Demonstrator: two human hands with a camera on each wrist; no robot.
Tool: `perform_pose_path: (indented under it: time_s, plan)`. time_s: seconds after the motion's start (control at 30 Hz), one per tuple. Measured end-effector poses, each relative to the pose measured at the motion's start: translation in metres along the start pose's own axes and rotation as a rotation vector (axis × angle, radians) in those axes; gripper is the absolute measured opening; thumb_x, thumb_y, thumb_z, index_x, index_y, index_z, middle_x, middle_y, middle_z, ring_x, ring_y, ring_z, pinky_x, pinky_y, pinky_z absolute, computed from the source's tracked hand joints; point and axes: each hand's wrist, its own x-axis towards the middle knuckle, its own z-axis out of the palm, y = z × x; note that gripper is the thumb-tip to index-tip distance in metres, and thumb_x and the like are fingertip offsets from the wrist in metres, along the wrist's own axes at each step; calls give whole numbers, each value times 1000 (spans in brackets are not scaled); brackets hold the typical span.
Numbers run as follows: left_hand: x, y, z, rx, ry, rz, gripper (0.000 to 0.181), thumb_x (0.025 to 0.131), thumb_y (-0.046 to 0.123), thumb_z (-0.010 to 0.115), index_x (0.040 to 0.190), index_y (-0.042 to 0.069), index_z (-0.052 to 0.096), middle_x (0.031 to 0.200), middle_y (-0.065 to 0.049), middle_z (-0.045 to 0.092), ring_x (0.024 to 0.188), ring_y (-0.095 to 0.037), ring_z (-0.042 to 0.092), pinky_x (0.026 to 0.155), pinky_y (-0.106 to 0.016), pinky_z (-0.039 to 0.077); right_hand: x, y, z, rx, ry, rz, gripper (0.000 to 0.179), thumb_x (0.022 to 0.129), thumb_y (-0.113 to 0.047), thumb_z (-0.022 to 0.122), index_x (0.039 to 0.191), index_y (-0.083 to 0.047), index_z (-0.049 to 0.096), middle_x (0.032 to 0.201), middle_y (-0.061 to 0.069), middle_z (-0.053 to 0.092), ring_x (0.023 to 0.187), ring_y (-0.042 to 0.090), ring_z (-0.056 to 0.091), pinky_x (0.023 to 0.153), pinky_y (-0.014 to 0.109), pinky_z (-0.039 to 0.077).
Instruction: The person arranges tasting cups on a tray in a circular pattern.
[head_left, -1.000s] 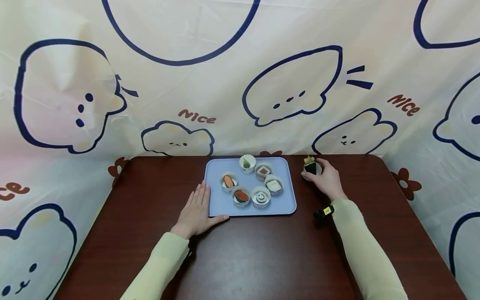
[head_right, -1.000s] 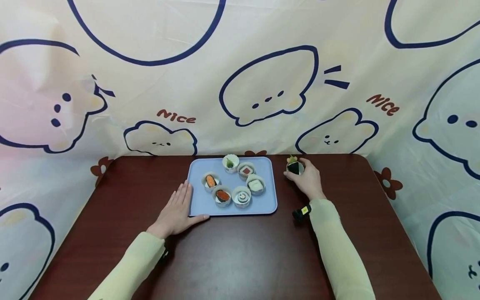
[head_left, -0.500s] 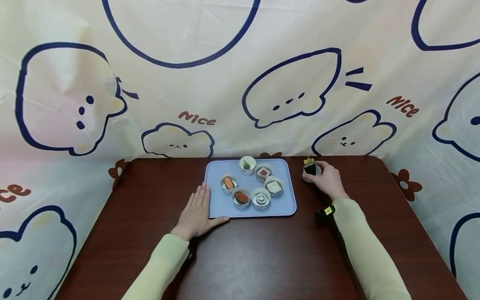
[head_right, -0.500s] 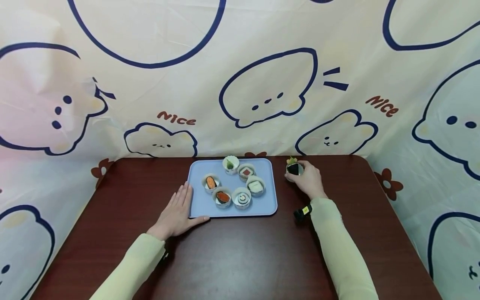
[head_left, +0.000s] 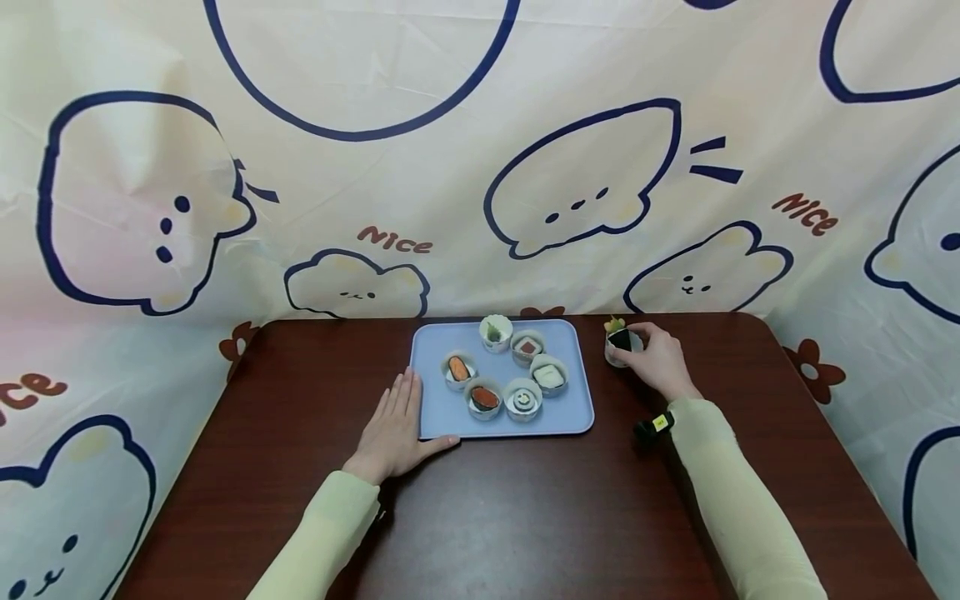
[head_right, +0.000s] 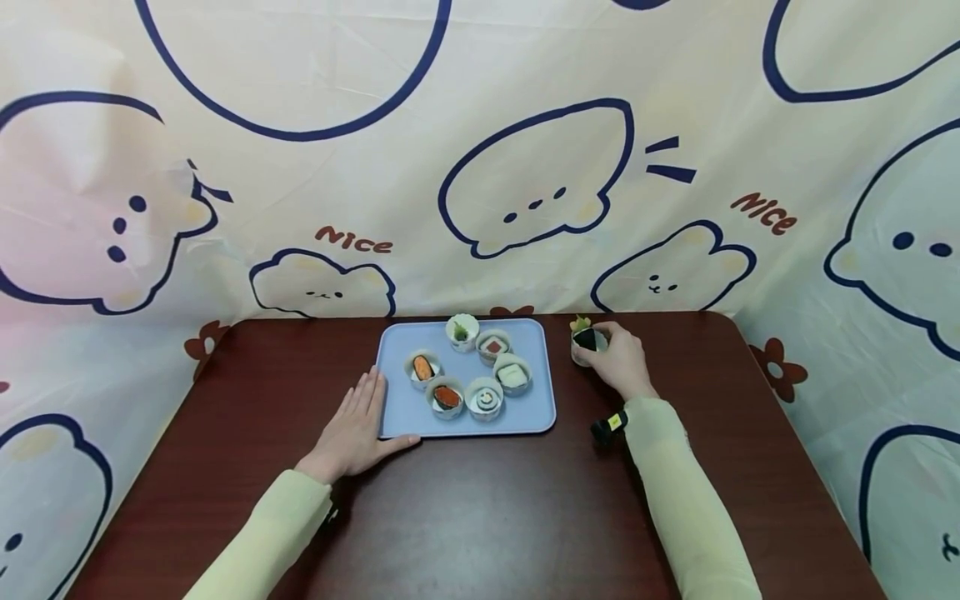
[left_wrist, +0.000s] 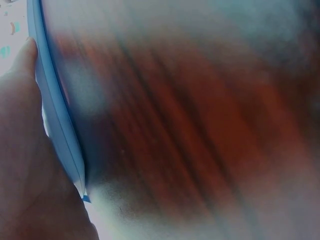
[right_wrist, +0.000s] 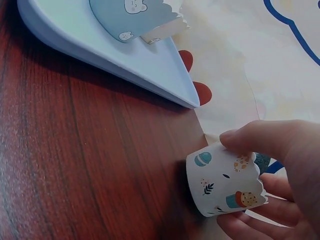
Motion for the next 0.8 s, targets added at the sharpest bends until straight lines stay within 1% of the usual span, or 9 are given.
perform_pose_path:
  time_s: [0.1,0.33,0.47,0.67,0.8]
  plan:
    - [-1,1,-1,-8,12,4,127,81,88,48,159,-6,16,167,-24,9,153,-38,9,120,-53,14,0,0,0,8,8,-7,65,93,-33,74,141,4,51,138,30,52,121,44,50,101,60,43]
    - [-1,3,-4,6,-7,-7,124,83,85,52,160,-6,15,167,-23,8,153,-38,8,121,-52,14,-1,-1,3,27,34,-26,63,92,-32,75,139,3,52,137,29,53,118,43,51,99,59,44]
    - [-1,3,-4,0,-4,-8,124,83,85,52,160,-5,15,167,-23,9,153,-38,8,121,-52,14,-2,-3,4,30,39,-34,64,92,-32,75,139,3,52,138,29,53,118,43,51,99,59,44]
    - [-1,1,-2,9,-9,-7,126,82,88,47,160,-4,13,168,-22,6,153,-36,6,121,-51,13,-3,-6,4,39,34,-25,65,92,-33,76,141,2,51,141,28,51,122,44,50,101,60,43]
    - [-1,3,-5,8,-18,-9,126,82,86,50,160,-5,14,167,-22,7,153,-37,7,121,-51,13,-3,-8,3,45,32,-25,65,92,-33,76,141,1,51,142,28,51,123,44,50,102,59,42]
